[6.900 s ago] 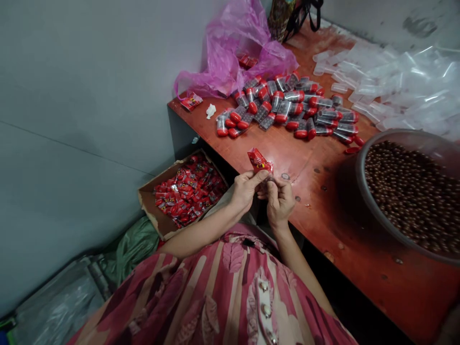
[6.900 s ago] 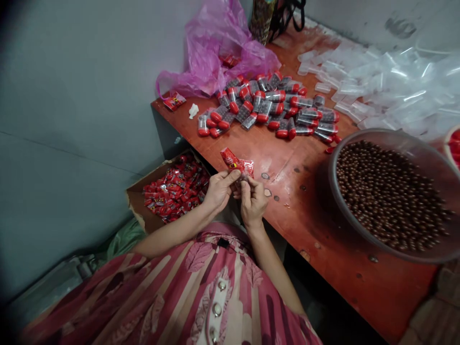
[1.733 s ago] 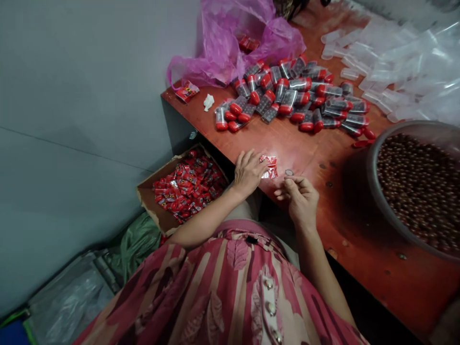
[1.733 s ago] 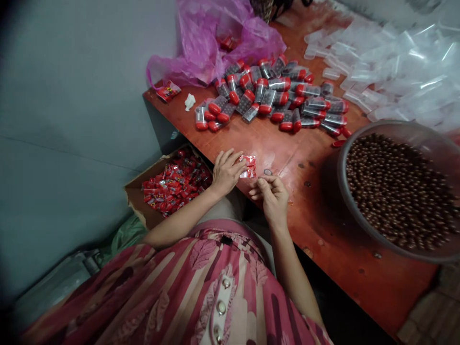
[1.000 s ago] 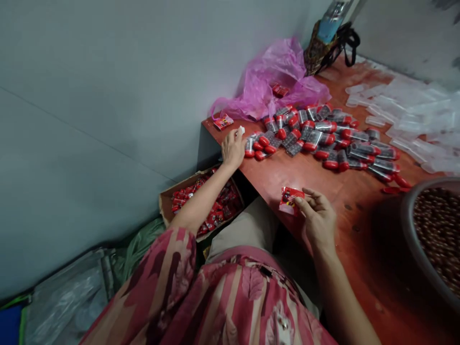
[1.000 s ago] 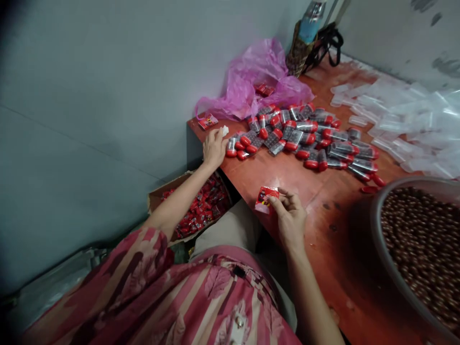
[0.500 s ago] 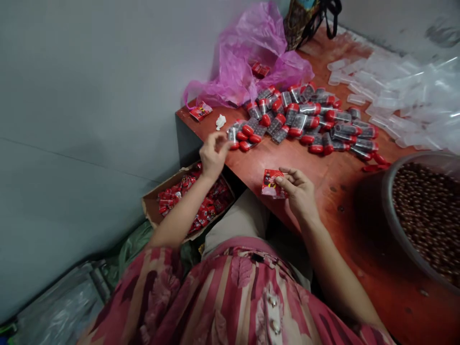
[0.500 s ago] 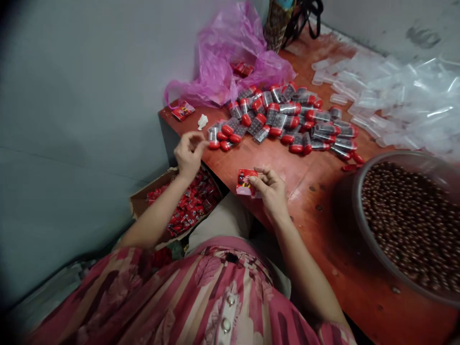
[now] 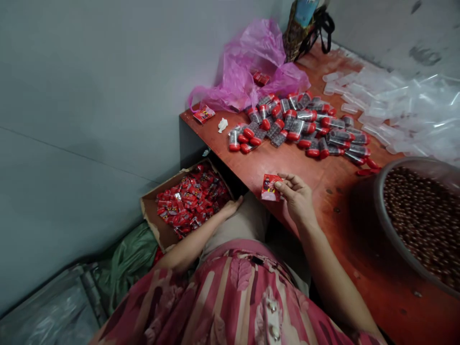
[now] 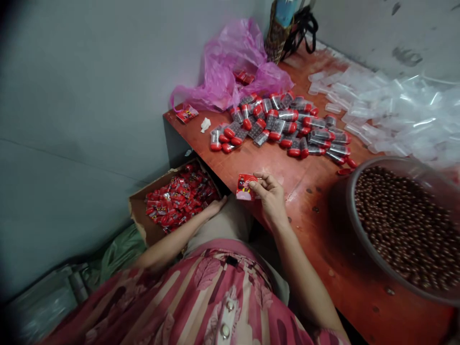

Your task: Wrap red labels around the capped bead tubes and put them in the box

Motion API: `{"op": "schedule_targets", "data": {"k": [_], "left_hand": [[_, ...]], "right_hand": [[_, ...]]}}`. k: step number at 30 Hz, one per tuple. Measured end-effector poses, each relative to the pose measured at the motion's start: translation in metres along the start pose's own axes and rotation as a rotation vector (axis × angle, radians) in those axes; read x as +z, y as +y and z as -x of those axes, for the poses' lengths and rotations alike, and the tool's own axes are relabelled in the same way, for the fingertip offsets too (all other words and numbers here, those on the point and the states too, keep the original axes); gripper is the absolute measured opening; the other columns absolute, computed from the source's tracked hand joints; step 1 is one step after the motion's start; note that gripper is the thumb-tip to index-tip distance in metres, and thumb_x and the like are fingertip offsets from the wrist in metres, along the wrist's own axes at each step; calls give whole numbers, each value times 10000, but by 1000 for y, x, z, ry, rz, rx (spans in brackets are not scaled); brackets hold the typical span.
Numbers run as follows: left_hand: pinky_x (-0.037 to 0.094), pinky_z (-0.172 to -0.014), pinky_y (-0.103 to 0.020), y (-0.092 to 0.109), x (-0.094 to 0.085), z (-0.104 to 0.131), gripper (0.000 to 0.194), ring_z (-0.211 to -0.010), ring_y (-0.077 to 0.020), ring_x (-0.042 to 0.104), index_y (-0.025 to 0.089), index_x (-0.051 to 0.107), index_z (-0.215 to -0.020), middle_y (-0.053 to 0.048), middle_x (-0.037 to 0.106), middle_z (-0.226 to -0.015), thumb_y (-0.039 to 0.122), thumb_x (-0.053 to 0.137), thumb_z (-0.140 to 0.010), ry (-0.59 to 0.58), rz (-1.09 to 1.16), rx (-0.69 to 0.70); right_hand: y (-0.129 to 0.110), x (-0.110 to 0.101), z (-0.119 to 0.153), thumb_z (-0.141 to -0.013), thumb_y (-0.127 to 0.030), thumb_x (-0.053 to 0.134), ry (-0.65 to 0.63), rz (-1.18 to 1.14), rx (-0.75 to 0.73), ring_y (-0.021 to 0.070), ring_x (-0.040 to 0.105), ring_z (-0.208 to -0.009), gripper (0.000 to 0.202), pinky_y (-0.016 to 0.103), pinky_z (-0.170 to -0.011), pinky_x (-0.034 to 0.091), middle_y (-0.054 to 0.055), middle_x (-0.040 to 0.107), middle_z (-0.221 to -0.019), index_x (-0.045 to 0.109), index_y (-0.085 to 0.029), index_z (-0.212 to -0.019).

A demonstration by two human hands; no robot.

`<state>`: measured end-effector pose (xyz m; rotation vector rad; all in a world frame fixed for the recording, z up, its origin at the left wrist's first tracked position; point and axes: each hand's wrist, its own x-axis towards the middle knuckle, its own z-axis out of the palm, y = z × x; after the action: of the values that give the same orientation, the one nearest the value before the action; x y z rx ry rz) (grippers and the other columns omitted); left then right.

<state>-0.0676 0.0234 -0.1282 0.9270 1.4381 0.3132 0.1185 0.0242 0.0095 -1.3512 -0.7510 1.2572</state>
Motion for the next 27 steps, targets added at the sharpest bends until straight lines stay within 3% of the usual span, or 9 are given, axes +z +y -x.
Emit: {"op": "schedule_targets", "data": {"k": [5, 7, 10, 12, 14, 18, 20, 24, 27], "left_hand": [[459, -847, -338, 3, -22, 28, 587, -973, -298, 606, 142, 675, -616, -108, 706, -863, 704, 520, -683, -3, 9, 94], [489, -825, -349, 19, -29, 40, 559, -937, -271, 621, 124, 687, -700, -117, 697, -919, 669, 565, -679, -38, 212, 236], [521, -786, -366, 56, -28, 55, 533, -858, -223, 648, 140, 668, -1014, -105, 683, -956, 552, 669, -675, -239, 528, 361], [537, -761, -363, 78, -21, 61, 450, -785, -184, 648, 137, 683, -942, -73, 677, -856, 499, 699, -673, -287, 653, 369], [547, -741, -354, 92, -13, 62, 386, -729, -160, 643, 116, 690, -816, -52, 661, -766, 460, 733, -648, -256, 705, 340], [552, -703, -326, 96, -5, 54, 357, -661, -145, 644, 95, 688, -722, -39, 654, -691, 416, 777, -597, -209, 708, 299], [552, -679, -315, 94, -4, 50, 344, -615, -136, 634, 87, 677, -660, -34, 647, -642, 400, 793, -574, -186, 703, 298], [548, -649, -308, 92, -6, 47, 343, -574, -139, 628, 81, 664, -601, -42, 648, -593, 384, 811, -539, -89, 746, 272], [536, -608, -283, 95, -9, 48, 339, -555, -131, 618, 83, 651, -572, -47, 649, -584, 375, 818, -525, -33, 793, 252]], "right_hand": [[-1, 8, -5, -605, -275, 776, -41, -10, 35, 97, 583, -557, 332, 217, -550, 459, -33, 642, -665, 623, -189, -888], [-2, 12, -9, -608, -281, 776, -72, 12, 53, 98, 580, -548, 338, 216, -540, 453, -36, 637, -655, 617, -193, -893], [-4, 22, -13, -605, -297, 779, -126, 37, 79, 99, 575, -544, 350, 219, -544, 453, -42, 626, -646, 606, -194, -891], [-4, 27, -14, -607, -309, 779, -155, 65, 76, 101, 578, -559, 366, 224, -559, 458, -40, 626, -657, 599, -192, -903], [-2, 29, -16, -621, -327, 772, -186, 131, 51, 106, 581, -572, 381, 230, -567, 458, -32, 629, -669, 593, -189, -928], [-3, 20, -32, -671, -405, 729, -324, 366, -26, 139, 594, -588, 383, 259, -563, 463, -5, 642, -671, 596, -176, -947], [-10, 16, -49, -739, -423, 665, -345, 571, -160, 170, 623, -657, 329, 286, -611, 478, 27, 674, -737, 613, -176, -951], [-34, 20, -94, -881, -285, 471, -168, 1170, -613, 244, 625, -879, 255, 362, -756, 466, 111, 680, -1017, 621, -176, -1056], [-43, 33, -130, -905, -177, 372, -300, 1509, -846, 292, 522, -1107, 324, 416, -859, 421, 143, 584, -1238, 577, -159, -1156]]}}
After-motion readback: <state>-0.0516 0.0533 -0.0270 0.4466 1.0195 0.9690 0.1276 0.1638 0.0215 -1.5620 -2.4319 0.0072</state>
